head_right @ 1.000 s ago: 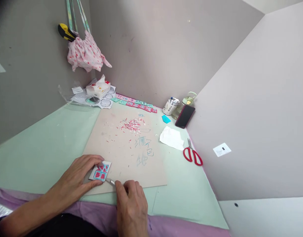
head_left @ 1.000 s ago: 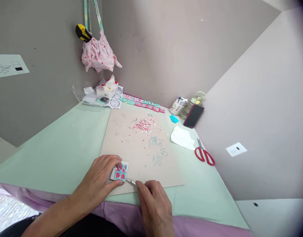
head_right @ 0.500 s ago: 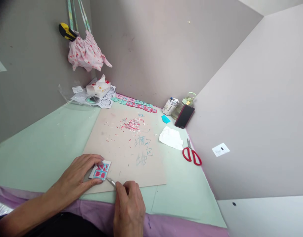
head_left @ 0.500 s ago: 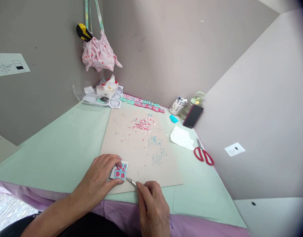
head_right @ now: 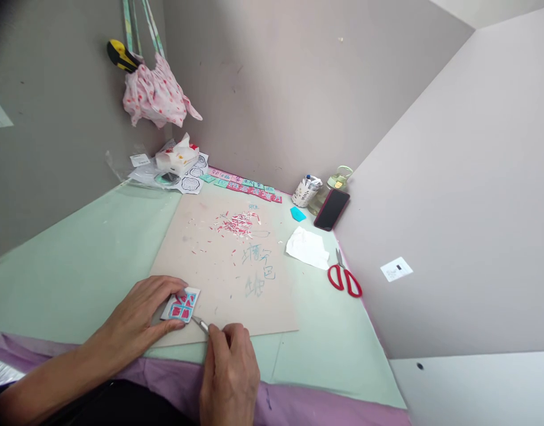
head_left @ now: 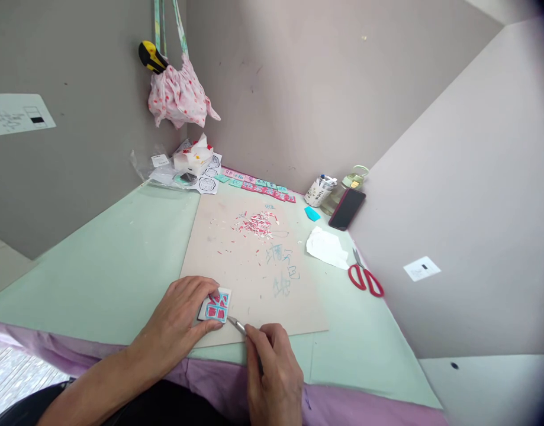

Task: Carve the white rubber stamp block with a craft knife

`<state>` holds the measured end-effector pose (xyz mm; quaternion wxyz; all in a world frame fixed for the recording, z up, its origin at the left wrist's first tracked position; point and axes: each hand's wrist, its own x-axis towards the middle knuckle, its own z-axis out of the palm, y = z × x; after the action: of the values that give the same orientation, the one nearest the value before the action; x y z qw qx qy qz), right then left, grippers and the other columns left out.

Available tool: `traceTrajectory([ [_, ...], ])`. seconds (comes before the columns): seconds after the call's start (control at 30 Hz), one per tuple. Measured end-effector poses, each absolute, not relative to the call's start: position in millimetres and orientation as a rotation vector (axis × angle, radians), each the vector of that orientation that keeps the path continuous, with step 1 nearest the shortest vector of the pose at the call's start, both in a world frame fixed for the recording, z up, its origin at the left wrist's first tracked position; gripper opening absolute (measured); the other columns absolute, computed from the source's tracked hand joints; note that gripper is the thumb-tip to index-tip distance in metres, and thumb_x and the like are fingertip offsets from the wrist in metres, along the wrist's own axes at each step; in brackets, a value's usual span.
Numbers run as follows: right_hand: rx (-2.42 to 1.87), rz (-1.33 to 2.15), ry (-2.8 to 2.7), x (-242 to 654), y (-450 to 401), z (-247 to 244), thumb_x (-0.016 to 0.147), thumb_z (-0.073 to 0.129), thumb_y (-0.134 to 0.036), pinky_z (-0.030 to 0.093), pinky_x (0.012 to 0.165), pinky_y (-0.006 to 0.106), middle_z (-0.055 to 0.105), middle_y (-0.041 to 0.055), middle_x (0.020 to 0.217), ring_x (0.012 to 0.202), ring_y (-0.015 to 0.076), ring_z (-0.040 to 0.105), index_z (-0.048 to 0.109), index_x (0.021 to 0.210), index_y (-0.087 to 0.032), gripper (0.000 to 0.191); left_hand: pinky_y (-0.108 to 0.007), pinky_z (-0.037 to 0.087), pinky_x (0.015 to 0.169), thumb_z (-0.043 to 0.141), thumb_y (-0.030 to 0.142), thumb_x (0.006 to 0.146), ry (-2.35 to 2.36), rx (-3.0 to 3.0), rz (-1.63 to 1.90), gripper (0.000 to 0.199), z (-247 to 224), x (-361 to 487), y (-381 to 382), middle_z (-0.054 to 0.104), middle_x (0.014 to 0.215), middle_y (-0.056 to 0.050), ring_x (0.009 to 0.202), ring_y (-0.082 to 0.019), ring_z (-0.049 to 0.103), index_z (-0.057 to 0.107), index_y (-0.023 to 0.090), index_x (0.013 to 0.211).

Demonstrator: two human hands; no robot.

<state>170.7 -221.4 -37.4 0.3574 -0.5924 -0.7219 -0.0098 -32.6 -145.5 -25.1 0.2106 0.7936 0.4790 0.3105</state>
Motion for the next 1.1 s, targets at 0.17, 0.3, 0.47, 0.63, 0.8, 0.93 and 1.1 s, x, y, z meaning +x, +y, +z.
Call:
traceTrajectory([
  [0.17,-1.49,-0.106,-1.903,169.2,-218.1,-30.2,0.108,0.042,-0.019,0.051,0.061,0.028,0.062,0.0054,0.083,0.069,0.0186,0.064,0.069,0.107,-0.02,0.026,-0.045,0.044,0.096,0.078,0.018,0.082,1.315,2.224,0.892,0.034,-25.1,-32.8,-145.9,0.069,0.112,-0.002,0.109,-0.028,0.063,0.058,0.025,0.109],
  [0.3,-1.485,-0.138,-1.911,169.3,-216.7,-26.7,0.108,0.043,-0.019,0.052,0.06,0.028,0.063,0.0054,0.084,0.068,0.0179,0.065,0.069,0.107,-0.019,0.026,-0.044,0.044,0.096,0.079,0.018,0.081,1.311,2.244,0.911,0.035,-26.9,-32.8,-145.8,0.069,0.111,-0.002,0.109,-0.028,0.063,0.058,0.025,0.109],
  [0.47,-1.489,-0.161,-1.911,168.3,-216.2,-27.2,0.108,0.043,-0.02,0.051,0.059,0.028,0.063,0.0048,0.082,0.067,0.0177,0.065,0.068,0.105,-0.019,0.026,-0.044,0.045,0.095,0.079,0.02,0.082,1.332,2.249,0.922,0.033,-26.9,-32.3,-145.4,0.069,0.11,-0.002,0.108,-0.029,0.064,0.059,0.024,0.108],
  [0.63,-1.499,-0.152,-1.904,167.4,-215.7,-28.2,0.108,0.042,-0.02,0.052,0.06,0.028,0.063,0.0053,0.083,0.068,0.018,0.066,0.069,0.107,-0.019,0.027,-0.044,0.047,0.094,0.078,0.02,0.082,1.329,2.257,0.92,0.033,-24.1,-32.2,-145.7,0.07,0.109,-0.001,0.106,-0.028,0.066,0.06,0.024,0.109],
  [0.8,-1.505,-0.151,-1.895,166.8,-215.5,-29.0,0.108,0.044,-0.02,0.052,0.059,0.028,0.063,0.005,0.083,0.068,0.018,0.066,0.069,0.106,-0.019,0.025,-0.044,0.047,0.093,0.077,0.023,0.083,1.337,2.262,0.928,0.03,-23.5,-31.7,-145.7,0.07,0.108,-0.002,0.105,-0.029,0.066,0.06,0.024,0.108],
  [0.93,-1.495,-0.163,-1.882,166.4,-215.5,-30.1,0.107,0.045,-0.02,0.052,0.06,0.028,0.064,0.0057,0.084,0.068,0.0176,0.067,0.069,0.108,-0.019,0.024,-0.044,0.047,0.094,0.078,0.021,0.082,1.338,2.25,0.911,0.032,-22.7,-31.8,-145.1,0.07,0.108,-0.002,0.106,-0.029,0.066,0.059,0.024,0.107],
  [1.1,-1.499,-0.18,-1.854,165.2,-215.5,-32.1,0.108,0.045,-0.021,0.052,0.06,0.027,0.065,0.0059,0.084,0.068,0.0178,0.067,0.07,0.108,-0.019,0.025,-0.044,0.046,0.095,0.078,0.02,0.081,1.344,2.212,0.895,0.031,-22.7,-32.6,-145.0,0.07,0.108,-0.002,0.107,-0.028,0.065,0.058,0.025,0.105],
])
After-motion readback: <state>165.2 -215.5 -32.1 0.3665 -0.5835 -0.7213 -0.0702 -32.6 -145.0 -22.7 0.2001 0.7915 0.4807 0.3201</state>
